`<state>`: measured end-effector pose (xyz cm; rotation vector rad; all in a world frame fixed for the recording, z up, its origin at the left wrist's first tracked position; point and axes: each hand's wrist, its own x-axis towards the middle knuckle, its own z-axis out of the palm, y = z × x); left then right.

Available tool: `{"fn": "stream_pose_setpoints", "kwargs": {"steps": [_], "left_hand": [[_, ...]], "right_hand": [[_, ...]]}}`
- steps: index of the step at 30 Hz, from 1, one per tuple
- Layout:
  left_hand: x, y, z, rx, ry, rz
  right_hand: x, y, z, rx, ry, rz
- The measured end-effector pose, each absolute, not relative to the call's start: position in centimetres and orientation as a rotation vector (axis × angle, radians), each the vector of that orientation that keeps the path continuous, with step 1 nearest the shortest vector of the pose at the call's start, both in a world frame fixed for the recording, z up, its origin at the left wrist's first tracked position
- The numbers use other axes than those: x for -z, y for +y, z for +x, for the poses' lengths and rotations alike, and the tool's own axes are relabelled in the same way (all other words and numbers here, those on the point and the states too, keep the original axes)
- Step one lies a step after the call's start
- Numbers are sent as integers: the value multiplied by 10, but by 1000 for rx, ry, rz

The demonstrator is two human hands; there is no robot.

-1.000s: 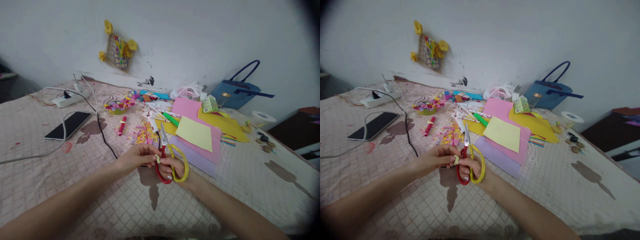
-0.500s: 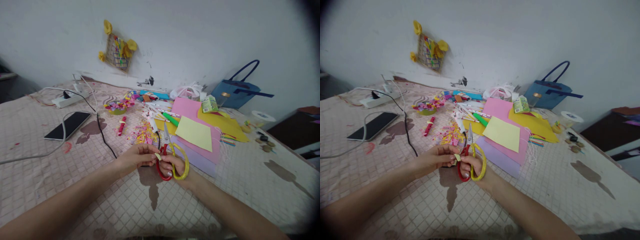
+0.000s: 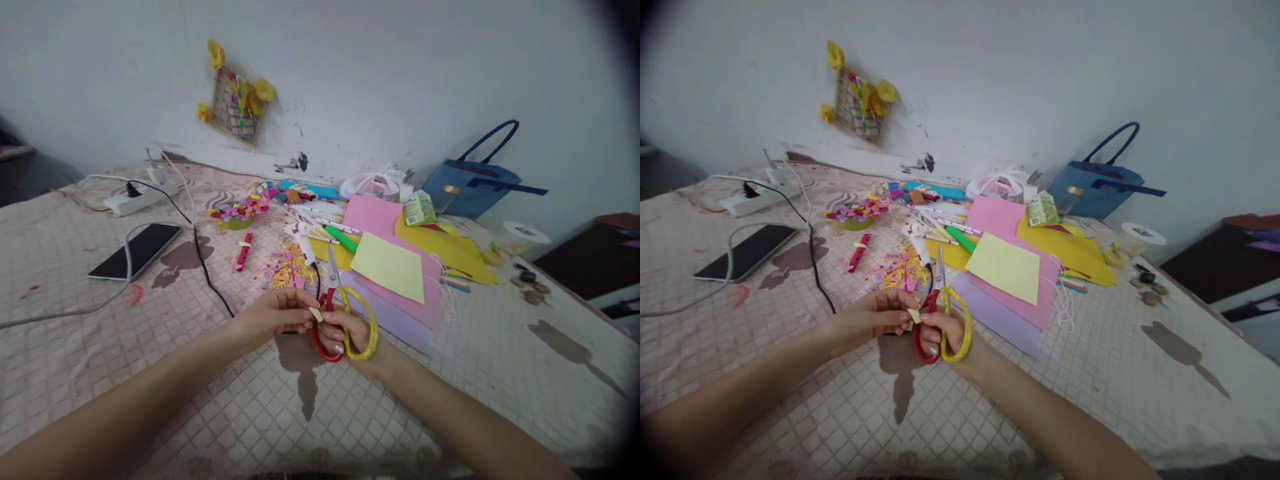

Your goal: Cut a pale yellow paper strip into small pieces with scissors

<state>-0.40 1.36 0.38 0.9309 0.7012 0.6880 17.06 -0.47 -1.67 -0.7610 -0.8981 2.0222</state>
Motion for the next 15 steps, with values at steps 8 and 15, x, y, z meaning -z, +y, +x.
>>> {"fn": "stream_pose_setpoints", "kwargs": {"steps": [8,15], "left_hand": [[-4,13,-3,-694,712,914],[-4,13,-3,-694,685,900]], "right_hand": [[14,-5,169,-2006,-886,-774],[14,-5,169,-1980,-934,-792]]}}
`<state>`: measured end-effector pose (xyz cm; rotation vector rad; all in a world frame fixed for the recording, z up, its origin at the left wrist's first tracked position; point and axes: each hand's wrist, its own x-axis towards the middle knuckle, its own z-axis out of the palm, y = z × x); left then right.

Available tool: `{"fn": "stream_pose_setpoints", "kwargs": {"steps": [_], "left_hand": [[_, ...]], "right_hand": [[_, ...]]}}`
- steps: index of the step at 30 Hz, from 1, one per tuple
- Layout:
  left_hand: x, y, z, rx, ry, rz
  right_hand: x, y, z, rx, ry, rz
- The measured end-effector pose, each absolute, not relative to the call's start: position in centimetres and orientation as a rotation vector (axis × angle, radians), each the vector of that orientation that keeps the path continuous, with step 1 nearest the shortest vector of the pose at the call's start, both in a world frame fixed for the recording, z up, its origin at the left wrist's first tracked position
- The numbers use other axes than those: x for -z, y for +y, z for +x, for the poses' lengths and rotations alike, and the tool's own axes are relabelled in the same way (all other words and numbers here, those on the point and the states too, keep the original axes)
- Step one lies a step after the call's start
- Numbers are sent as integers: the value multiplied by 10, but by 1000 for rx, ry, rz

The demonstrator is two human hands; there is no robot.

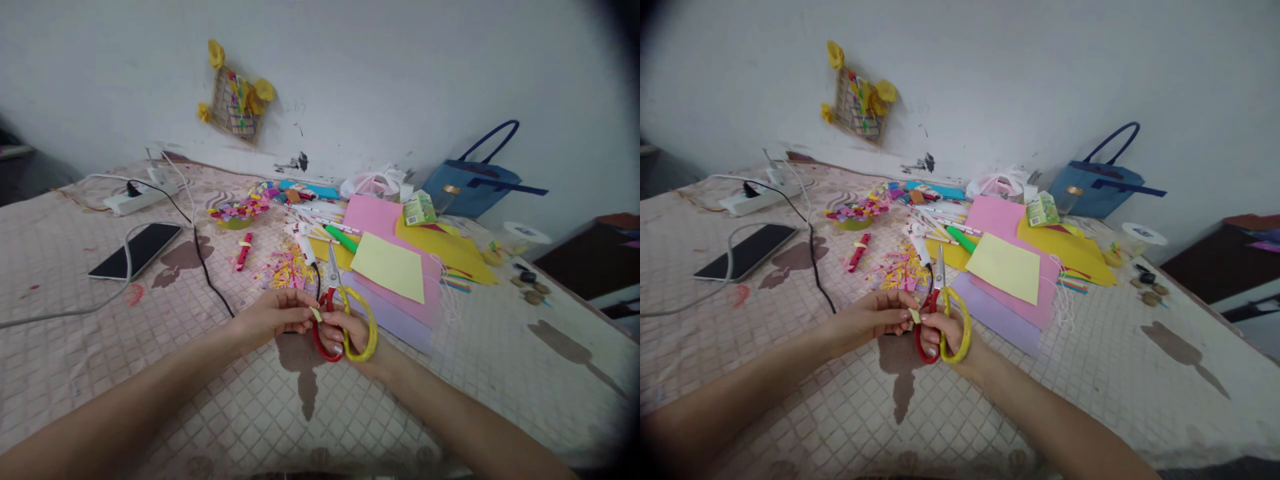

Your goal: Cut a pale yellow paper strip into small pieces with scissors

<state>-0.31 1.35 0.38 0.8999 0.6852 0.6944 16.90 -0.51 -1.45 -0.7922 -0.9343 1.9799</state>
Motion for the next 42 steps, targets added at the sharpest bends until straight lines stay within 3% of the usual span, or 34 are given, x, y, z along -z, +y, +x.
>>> {"fn": "stream_pose_setpoints", "kwargs": {"steps": [11,25,42], "left_hand": [[-1,21,-8,-849,787,899],[3,55,-32,-1170,817,749],[-6,53,-34,-1194,792,747]], "right_hand": [[16,-5,167,-1883,-978,-840],[16,-32,167,-2515,-1000,-250],[27,-30,167,-2656,-922,-278]]}}
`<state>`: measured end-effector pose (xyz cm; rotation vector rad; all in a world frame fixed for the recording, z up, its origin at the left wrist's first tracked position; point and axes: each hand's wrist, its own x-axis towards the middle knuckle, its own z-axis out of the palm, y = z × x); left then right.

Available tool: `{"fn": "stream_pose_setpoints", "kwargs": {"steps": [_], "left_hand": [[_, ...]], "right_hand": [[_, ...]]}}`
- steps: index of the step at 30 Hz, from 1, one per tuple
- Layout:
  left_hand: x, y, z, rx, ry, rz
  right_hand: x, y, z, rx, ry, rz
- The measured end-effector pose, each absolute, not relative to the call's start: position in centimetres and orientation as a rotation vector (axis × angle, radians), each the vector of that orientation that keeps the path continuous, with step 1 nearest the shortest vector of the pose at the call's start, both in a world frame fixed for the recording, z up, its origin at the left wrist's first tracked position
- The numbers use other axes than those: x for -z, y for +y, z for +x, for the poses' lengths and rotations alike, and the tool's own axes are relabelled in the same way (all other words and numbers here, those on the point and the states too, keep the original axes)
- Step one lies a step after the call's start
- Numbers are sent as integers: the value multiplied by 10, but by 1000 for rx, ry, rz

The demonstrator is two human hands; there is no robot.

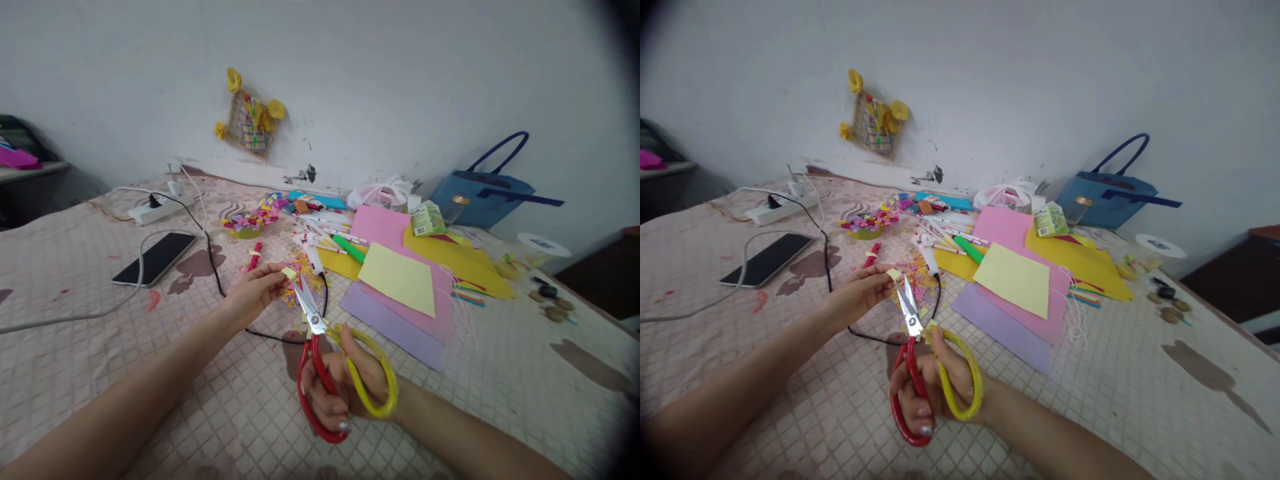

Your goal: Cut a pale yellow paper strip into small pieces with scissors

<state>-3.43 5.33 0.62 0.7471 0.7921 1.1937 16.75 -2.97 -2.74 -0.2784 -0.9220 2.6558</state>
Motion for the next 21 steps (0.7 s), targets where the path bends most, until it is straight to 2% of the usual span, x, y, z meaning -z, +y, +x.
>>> {"fn": "stream_pose_setpoints", "kwargs": {"steps": [21], "left_hand": [[-6,48,-33,-1047,781,846]], "right_hand": [[25,-29,167,-2592,-944,-282]]}}
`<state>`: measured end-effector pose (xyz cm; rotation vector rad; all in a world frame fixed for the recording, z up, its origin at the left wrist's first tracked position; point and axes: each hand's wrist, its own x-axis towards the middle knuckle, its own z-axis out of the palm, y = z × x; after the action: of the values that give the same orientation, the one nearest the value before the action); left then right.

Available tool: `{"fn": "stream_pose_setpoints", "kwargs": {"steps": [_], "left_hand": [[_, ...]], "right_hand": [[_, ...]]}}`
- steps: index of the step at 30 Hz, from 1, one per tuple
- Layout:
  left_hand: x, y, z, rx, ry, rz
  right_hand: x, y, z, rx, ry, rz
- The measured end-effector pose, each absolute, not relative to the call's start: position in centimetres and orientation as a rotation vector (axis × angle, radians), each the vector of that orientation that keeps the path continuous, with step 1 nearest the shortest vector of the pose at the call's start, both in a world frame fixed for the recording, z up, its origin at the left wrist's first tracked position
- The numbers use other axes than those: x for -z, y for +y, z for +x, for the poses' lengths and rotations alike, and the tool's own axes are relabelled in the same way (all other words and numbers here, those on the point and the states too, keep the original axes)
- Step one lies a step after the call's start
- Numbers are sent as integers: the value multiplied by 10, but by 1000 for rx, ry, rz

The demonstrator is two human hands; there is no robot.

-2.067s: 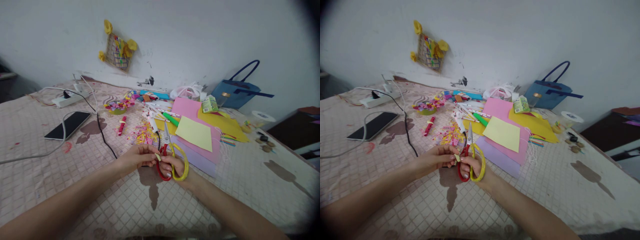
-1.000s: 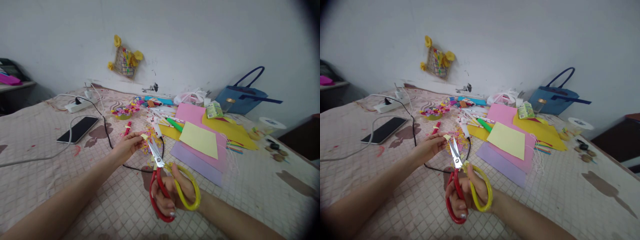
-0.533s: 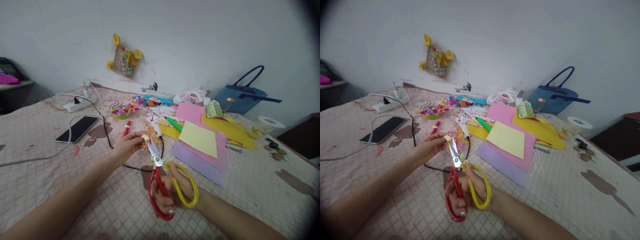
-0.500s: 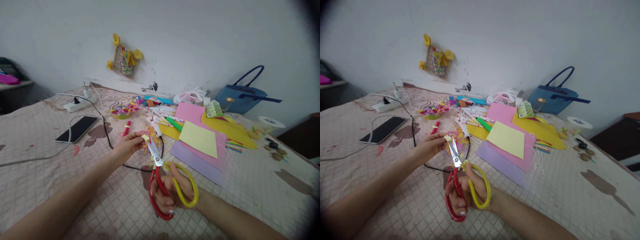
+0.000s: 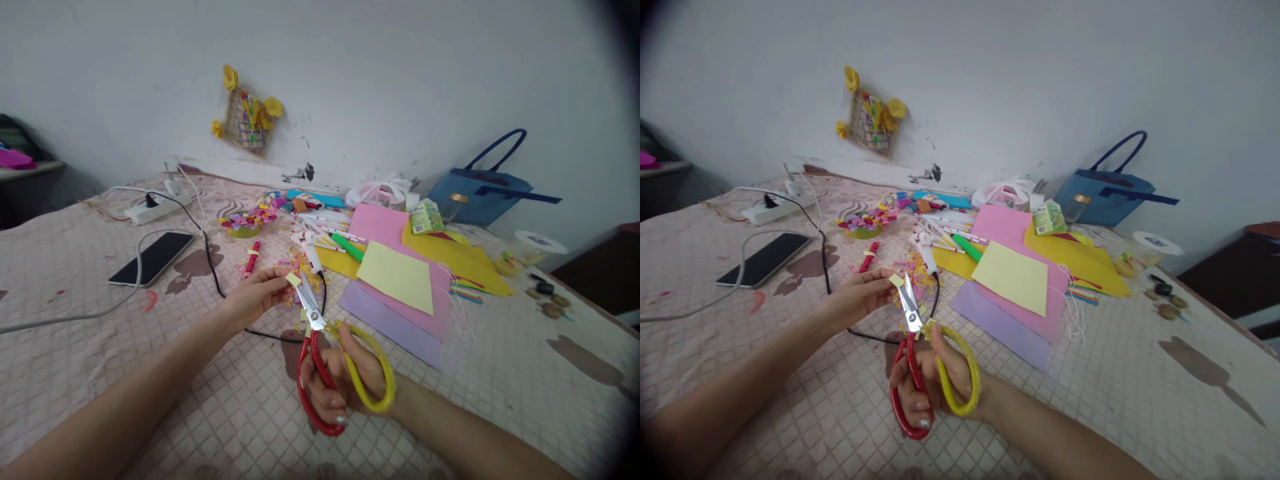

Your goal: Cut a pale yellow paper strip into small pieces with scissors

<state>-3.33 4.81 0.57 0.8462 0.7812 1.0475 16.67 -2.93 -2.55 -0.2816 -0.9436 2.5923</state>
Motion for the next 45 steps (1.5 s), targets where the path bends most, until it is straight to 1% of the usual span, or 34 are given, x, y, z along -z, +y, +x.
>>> {"fn": "stream_pose_setpoints", "kwargs": {"steps": [11,22,31,38,45], "left_hand": [[-12,45,-32,-1057,786,978],[-8,48,-29,-1005,743,689],[-5,41,-27,-970,719,773],[-8,42,-29,-965,752,853],[-7,43,-31,-965,772,878]], "right_hand": [[28,-29,166,-2583,-955,-294],[29,-32,163,-2464,-1076,-390],[32,-33,163,-2390,-1120,-500],[23,-35,161,-2296,-1184,-626],[23,-38,160,-2305,-1117,-702]]}}
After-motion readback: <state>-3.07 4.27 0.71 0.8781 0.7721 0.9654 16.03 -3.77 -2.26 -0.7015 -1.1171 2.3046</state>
